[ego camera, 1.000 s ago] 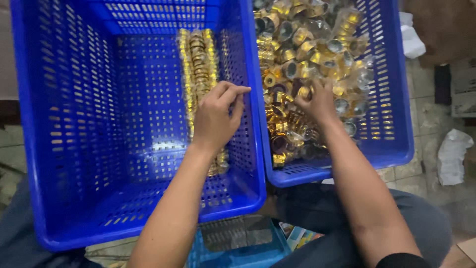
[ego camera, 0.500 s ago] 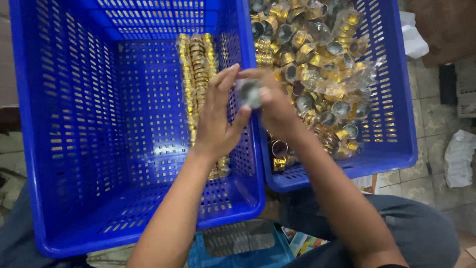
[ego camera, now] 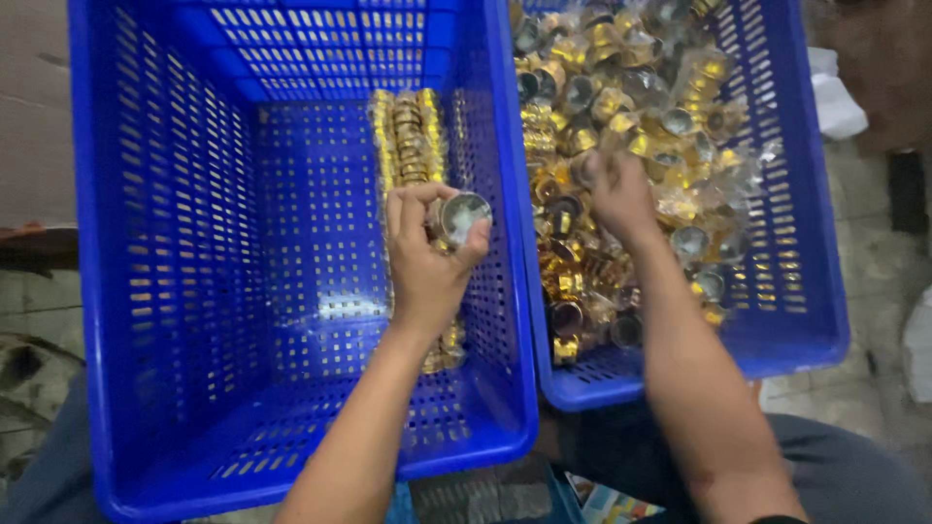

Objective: The person sorts small, gold-colored metal parts from a large blue basket into a smaller blue basket, arranging them into neat vertical stacks. They pick up the parts by hand, sometimes in small groups, and place them carefully into the smaller basket.

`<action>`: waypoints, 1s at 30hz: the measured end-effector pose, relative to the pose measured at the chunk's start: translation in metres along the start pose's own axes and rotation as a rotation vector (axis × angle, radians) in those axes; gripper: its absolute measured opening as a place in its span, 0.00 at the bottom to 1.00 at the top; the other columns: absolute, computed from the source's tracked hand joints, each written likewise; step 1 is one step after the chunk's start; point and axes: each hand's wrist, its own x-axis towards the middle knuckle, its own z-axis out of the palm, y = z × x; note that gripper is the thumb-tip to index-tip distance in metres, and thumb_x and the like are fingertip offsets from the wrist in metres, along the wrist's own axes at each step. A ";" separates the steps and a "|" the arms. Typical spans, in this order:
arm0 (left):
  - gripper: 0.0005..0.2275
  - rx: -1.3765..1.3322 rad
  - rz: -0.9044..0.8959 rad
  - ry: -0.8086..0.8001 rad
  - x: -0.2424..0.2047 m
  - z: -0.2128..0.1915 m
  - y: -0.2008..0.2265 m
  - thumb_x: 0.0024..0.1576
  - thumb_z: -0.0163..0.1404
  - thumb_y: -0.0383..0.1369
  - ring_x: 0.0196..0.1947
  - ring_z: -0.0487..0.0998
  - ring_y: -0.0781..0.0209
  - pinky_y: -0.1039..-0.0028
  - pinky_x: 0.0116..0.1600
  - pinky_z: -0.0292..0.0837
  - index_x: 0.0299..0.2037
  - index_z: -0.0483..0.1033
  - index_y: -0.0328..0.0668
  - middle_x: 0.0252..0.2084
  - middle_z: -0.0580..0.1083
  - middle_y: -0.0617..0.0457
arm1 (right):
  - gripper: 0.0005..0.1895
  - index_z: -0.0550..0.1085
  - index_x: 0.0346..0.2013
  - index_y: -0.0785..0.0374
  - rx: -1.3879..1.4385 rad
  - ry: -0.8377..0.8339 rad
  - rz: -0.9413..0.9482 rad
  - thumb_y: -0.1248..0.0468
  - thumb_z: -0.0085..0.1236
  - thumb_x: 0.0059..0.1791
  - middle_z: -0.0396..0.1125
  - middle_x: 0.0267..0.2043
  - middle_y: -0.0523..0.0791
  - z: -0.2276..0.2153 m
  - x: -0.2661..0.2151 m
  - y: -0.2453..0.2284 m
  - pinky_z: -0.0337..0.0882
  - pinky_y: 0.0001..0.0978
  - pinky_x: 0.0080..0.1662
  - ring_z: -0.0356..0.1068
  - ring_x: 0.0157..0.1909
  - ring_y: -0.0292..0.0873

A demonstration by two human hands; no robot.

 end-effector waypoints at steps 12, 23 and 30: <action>0.25 0.072 0.049 -0.118 -0.001 0.006 -0.009 0.44 0.70 0.48 0.48 0.78 0.42 0.57 0.49 0.75 0.42 0.73 0.44 0.41 0.73 0.49 | 0.08 0.84 0.40 0.47 -0.142 0.174 -0.018 0.59 0.67 0.47 0.74 0.33 0.45 0.020 0.017 0.047 0.75 0.39 0.41 0.76 0.39 0.49; 0.27 0.107 -0.168 -0.043 0.007 0.001 -0.009 0.43 0.72 0.37 0.47 0.80 0.36 0.54 0.47 0.81 0.50 0.70 0.43 0.45 0.76 0.42 | 0.20 0.78 0.46 0.68 0.675 -0.134 -0.387 0.79 0.71 0.42 0.74 0.36 0.50 0.019 -0.039 -0.158 0.79 0.36 0.46 0.77 0.41 0.44; 0.21 0.143 -0.055 0.076 0.009 0.001 -0.004 0.45 0.71 0.29 0.46 0.81 0.41 0.59 0.47 0.81 0.47 0.75 0.45 0.44 0.77 0.45 | 0.16 0.82 0.48 0.58 0.318 -0.124 -0.601 0.70 0.72 0.46 0.78 0.42 0.44 0.029 -0.042 -0.152 0.74 0.37 0.52 0.79 0.45 0.48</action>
